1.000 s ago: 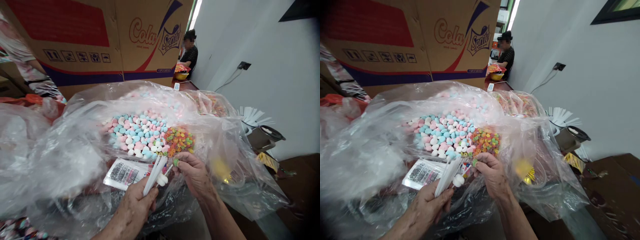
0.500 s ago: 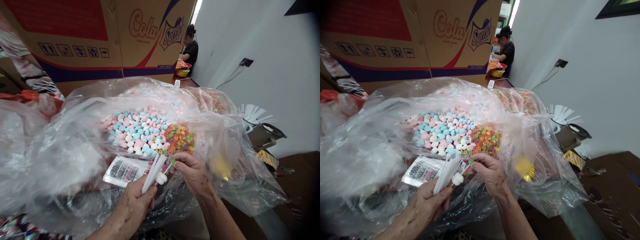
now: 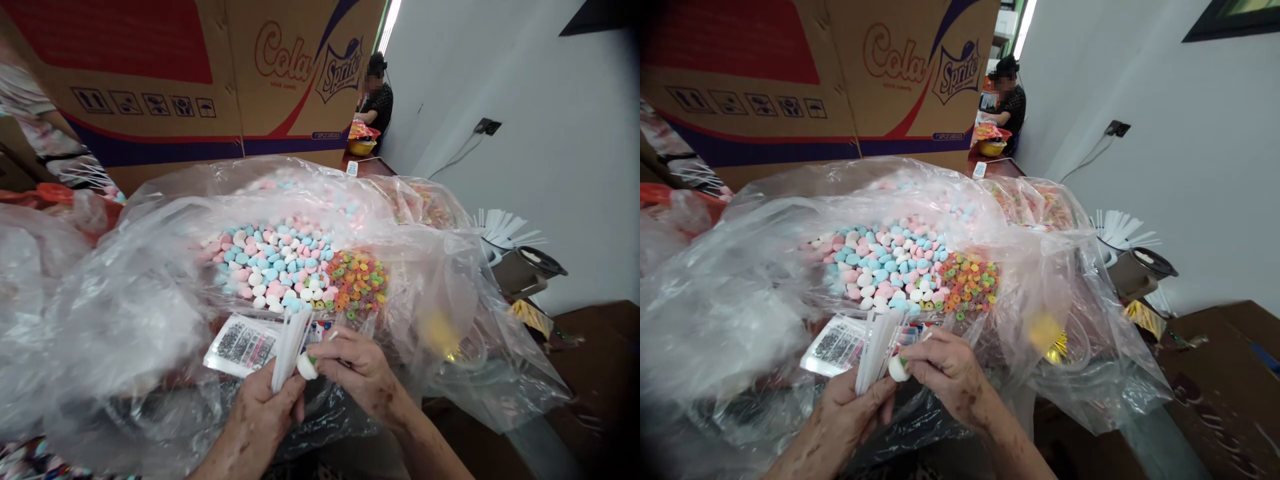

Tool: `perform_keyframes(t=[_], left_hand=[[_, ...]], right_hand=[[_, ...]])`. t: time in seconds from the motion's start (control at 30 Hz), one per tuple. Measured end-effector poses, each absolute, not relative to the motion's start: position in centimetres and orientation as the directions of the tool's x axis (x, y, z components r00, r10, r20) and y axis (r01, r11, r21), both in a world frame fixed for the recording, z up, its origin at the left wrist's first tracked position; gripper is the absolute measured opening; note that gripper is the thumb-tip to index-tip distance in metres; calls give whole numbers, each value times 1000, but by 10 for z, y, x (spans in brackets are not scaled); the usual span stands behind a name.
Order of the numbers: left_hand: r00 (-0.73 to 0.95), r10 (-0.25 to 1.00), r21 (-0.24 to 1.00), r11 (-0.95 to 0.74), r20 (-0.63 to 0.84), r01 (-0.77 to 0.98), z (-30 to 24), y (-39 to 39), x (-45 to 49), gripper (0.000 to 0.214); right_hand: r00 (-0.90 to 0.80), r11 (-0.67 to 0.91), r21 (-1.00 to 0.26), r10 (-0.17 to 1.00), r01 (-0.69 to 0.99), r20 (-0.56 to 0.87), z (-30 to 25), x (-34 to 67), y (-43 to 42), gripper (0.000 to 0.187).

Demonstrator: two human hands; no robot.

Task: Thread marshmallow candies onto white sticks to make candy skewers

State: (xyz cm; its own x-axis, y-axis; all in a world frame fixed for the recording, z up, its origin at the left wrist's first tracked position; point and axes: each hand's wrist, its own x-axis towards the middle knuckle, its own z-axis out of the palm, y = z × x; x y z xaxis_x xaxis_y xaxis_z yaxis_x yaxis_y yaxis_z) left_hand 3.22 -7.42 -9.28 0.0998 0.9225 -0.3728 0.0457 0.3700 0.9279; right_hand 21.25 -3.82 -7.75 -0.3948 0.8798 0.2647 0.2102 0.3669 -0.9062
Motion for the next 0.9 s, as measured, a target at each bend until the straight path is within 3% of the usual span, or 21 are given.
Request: perform_keyframes(t=[0.1,0.2,0.3,0.4,0.5,0.6,0.73,0.8,0.9], left_hand=[[68,915,917,399,-397,-20,-89,-74,29,46],[35,905,903,425,-424,-54,-82,-75,22,50],[-2,880,872,471,-475,-136,-73,-76,18,48],[-38,859,842,491,-511,-224,-67,-79,16,47],[-54,874,862,465,-484,-199,-68,-81,12,51],[-64,892,887,435,-448,-156,-74,-80,7,55],[-50,894,884,430,-445,-180,-79,-79,3,52],[-40,895,883,431,-445,-185,-80,-78,3,53],[-31,894,882,435,-447,-181,-79,-78,4,52]], right_hand=[[-383,243,-941,913,236,140,-71,218,-24,28],[-158,193,-875,978,444,135,-66,224,4,29],[-166,253,-593,966,765,199,-67,221,31,19],[-264,291,-332,957,897,124,-72,215,43,17],[-356,375,-226,927,899,122,-77,214,41,15],[-412,436,-249,900,865,142,-78,219,37,13],[-286,353,-277,924,893,255,-75,219,41,13],[-285,374,-211,890,903,357,-73,212,45,13],[-429,471,-8,809,882,402,-77,200,49,17]])
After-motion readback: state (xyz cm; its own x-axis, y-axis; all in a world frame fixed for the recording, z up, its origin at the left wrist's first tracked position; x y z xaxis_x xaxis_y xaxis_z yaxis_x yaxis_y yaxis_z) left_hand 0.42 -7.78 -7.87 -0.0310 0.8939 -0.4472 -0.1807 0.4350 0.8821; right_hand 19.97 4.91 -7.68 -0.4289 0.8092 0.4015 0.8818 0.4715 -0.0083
